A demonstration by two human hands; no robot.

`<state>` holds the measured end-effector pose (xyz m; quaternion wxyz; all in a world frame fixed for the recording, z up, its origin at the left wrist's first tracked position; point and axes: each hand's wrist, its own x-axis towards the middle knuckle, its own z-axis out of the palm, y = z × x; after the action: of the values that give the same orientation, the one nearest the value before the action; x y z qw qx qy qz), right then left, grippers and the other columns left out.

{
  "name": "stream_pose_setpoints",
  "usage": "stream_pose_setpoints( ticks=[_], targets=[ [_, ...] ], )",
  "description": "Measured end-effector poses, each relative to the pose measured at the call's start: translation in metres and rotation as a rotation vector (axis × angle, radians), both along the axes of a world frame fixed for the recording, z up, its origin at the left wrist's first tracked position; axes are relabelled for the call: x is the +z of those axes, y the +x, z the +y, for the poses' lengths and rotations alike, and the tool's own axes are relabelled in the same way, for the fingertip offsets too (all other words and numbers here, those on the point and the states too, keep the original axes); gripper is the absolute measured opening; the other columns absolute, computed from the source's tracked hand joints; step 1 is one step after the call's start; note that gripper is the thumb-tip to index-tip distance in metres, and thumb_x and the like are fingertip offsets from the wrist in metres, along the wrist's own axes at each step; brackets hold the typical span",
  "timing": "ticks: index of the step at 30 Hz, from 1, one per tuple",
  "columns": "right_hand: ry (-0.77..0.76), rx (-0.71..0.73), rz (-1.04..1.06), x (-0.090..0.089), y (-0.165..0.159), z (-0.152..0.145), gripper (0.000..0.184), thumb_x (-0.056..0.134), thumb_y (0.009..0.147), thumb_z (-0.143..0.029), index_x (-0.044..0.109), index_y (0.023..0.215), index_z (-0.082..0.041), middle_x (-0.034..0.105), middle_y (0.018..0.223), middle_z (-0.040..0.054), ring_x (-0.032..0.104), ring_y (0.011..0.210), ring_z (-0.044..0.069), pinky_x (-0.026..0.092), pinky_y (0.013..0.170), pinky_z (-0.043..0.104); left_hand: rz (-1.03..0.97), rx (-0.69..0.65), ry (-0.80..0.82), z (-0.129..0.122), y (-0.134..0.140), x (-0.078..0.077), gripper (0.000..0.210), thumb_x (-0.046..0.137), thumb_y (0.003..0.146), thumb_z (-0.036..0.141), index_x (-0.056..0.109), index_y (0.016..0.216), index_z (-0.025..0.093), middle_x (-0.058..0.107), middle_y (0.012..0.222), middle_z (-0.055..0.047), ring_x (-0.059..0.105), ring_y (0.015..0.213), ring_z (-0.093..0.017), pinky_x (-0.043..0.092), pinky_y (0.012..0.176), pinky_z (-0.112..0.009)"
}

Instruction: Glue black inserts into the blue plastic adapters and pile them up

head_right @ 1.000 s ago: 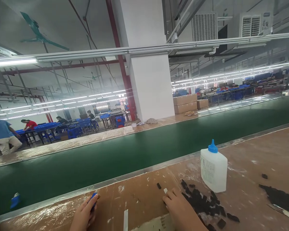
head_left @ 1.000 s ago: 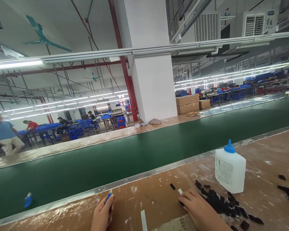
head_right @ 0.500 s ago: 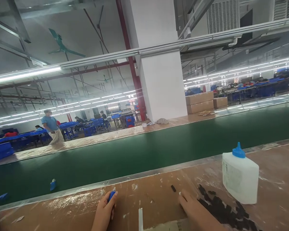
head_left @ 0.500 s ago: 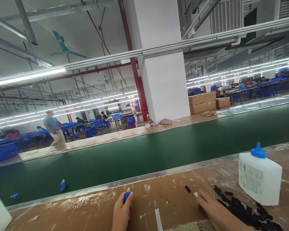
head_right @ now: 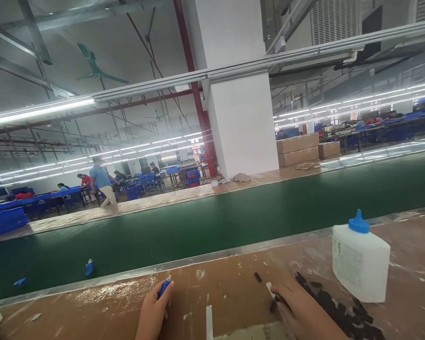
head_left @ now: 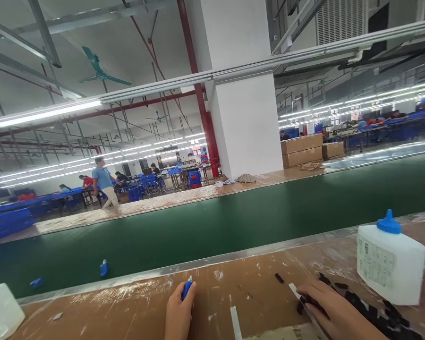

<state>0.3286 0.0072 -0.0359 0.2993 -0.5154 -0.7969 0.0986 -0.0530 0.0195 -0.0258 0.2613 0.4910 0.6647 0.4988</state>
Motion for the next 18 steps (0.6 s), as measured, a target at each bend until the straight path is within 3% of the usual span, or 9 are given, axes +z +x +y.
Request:
stream_pose_setpoints(
  ticks=[3, 6, 10, 13, 18],
  targets=[
    [-0.008, 0.068, -0.059, 0.002, -0.006, -0.003, 0.032, 0.044, 0.089, -0.015, 0.071, 0.105, -0.021, 0.073, 0.111, 0.0109, 0.067, 0.104, 0.027, 0.055, 0.091, 0.040, 0.184, 0.088, -0.029, 0.001, -0.016, 0.010, 0.036, 0.053, 0.075, 0.051, 0.063, 0.091, 0.021, 0.071, 0.088, -0.006, 0.065, 0.085, -0.028, 0.048, 0.077, -0.035],
    [0.003, 0.094, -0.088, -0.003, -0.012, -0.002, 0.031, 0.048, 0.086, -0.012, 0.072, 0.101, -0.024, 0.073, 0.107, 0.0072, 0.066, 0.102, 0.026, 0.054, 0.089, 0.038, 0.460, 0.171, -0.090, 0.002, -0.036, 0.017, 0.034, 0.041, 0.080, 0.037, 0.064, 0.098, 0.020, 0.071, 0.110, -0.011, 0.062, 0.106, -0.032, 0.043, 0.093, -0.041],
    [0.025, 0.082, -0.099, -0.015, -0.014, 0.003, 0.032, 0.046, 0.086, -0.009, 0.072, 0.097, -0.024, 0.072, 0.107, 0.0072, 0.065, 0.100, 0.024, 0.053, 0.086, 0.035, 0.763, 0.288, -0.252, 0.001, -0.056, 0.023, 0.036, 0.037, 0.084, 0.025, 0.066, 0.104, 0.022, 0.071, 0.117, -0.010, 0.057, 0.118, -0.033, 0.034, 0.104, -0.049],
    [0.049, 0.053, -0.099, -0.024, -0.014, 0.007, 0.033, 0.045, 0.086, -0.008, 0.071, 0.097, -0.023, 0.071, 0.107, 0.0085, 0.065, 0.100, 0.024, 0.052, 0.086, 0.034, 0.879, 0.348, -0.345, -0.002, -0.063, 0.026, 0.035, 0.038, 0.085, 0.020, 0.068, 0.102, 0.024, 0.069, 0.121, -0.007, 0.055, 0.122, -0.031, 0.030, 0.107, -0.049],
    [0.081, 0.026, -0.090, -0.031, -0.018, 0.009, 0.034, 0.043, 0.085, -0.005, 0.072, 0.083, -0.023, 0.072, 0.092, 0.0082, 0.068, 0.084, 0.023, 0.053, 0.074, 0.032, 0.936, 0.374, -0.297, -0.004, -0.063, 0.027, 0.032, 0.040, 0.085, 0.017, 0.070, 0.095, 0.024, 0.071, 0.117, -0.008, 0.058, 0.115, -0.031, 0.032, 0.103, -0.048]
  ],
)
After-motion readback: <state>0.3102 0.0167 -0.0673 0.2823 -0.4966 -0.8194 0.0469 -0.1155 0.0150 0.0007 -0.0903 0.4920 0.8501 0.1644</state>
